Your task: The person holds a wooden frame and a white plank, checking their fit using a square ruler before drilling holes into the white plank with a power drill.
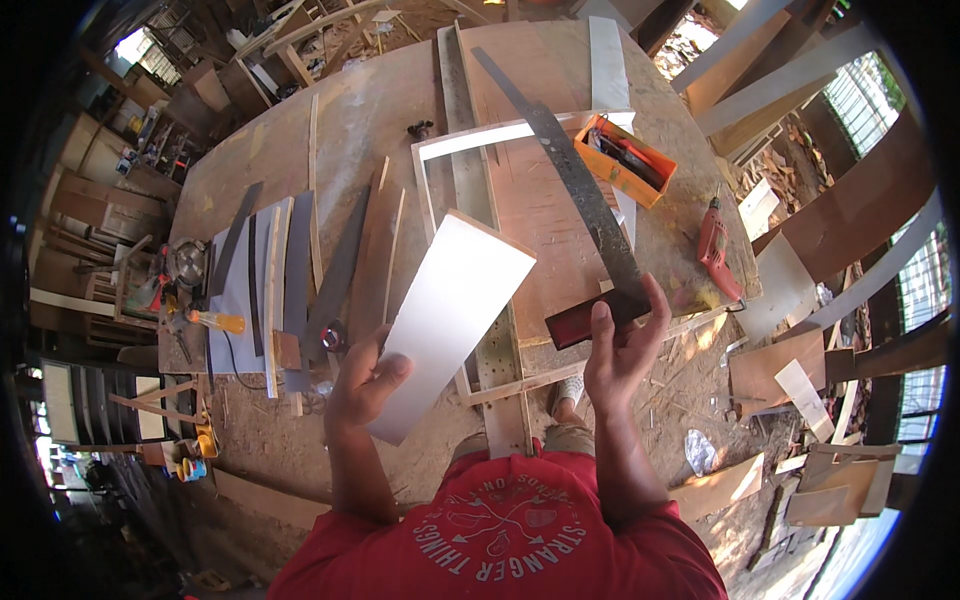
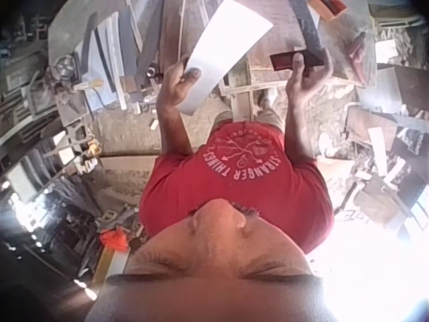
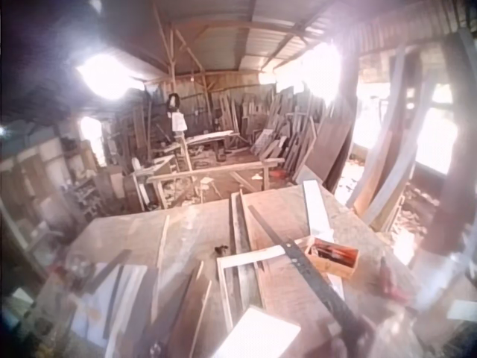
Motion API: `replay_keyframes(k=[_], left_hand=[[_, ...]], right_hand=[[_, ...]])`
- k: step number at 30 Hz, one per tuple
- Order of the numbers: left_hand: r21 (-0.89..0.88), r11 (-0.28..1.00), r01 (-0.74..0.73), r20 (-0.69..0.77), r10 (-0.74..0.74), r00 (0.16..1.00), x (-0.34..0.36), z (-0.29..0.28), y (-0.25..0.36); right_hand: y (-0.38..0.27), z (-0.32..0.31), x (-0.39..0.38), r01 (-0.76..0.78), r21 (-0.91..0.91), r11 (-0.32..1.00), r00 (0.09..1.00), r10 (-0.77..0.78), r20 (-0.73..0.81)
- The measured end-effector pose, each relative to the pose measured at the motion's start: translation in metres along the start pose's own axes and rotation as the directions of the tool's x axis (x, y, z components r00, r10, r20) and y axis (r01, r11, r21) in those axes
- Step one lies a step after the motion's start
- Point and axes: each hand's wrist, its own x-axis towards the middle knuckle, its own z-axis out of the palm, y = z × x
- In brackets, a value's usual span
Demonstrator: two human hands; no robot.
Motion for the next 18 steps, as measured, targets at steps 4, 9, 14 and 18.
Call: replay_keyframes(k=[4,9,14,18], left_hand=[[-0.024,0.999,0.022,0.010,-0.022,1.000,0.000,0.000,0.003],[0.028,0.999,-0.022,-0.013,0.022,1.000,0.001,0.001,0.003],[0.064,0.998,-0.010,-0.051,0.013,0.999,-0.004,0.003,0.003],[0.000,1.000,0.029,-0.151,-0.029,0.988,0.010,0.022,-0.020]], right_hand=[[0.029,-0.007,0.010,-0.115,-0.065,0.991,0.993,0.117,0.027],[0.119,-0.014,0.024,-0.318,-0.093,0.944,0.947,0.321,0.017],[0.217,-0.019,0.028,-0.430,-0.258,0.865,0.896,0.445,-0.001],[0.274,-0.050,0.035,-0.064,-0.664,0.745,0.988,0.140,0.061]])
